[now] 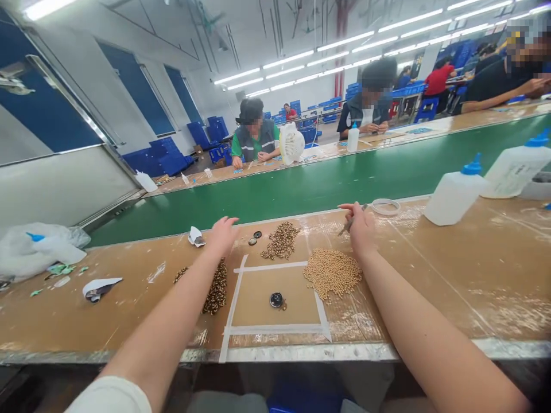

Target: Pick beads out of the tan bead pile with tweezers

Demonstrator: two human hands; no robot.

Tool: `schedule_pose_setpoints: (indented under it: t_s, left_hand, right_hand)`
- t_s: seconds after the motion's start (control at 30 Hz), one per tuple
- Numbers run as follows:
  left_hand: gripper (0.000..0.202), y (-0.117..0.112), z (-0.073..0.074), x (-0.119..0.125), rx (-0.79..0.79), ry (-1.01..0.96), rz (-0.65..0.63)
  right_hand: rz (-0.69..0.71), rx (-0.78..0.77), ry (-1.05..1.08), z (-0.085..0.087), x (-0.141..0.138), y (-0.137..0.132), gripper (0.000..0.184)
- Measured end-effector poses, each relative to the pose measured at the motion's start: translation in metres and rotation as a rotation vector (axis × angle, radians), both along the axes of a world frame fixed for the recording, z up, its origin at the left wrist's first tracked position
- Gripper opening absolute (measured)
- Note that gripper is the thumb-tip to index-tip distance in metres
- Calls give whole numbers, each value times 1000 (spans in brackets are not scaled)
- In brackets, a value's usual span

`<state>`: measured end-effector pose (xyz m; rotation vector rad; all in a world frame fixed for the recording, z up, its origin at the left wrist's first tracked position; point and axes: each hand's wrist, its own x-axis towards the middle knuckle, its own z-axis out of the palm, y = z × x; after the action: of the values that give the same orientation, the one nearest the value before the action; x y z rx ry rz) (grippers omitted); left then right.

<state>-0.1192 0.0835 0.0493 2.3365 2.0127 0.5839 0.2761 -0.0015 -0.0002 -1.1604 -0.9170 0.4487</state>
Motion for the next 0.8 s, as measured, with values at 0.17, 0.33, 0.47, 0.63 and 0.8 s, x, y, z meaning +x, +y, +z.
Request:
schedule_pose_setpoints:
  t_s: [0.17, 0.33, 0.47, 0.63, 0.8]
  left_hand:
    - [37, 25, -1, -67, -187, 174, 128]
    - [43, 32, -10, -109, -303, 323, 158]
    - [48, 34, -12, -141, -307, 377, 172]
    - [51, 18, -10, -180, -346, 384, 159]
    - [44, 1, 7, -196, -393, 368, 157]
  right_hand:
    - [-4, -94, -301, 5, -5, -11, 69]
    - [47, -350, -676, 4, -3, -7, 64]
    - [89, -457, -760, 1, -2, -1, 58]
    - [86, -567, -860, -5, -2, 4, 54]
    - [134, -582, -864, -9, -3, 6, 51]
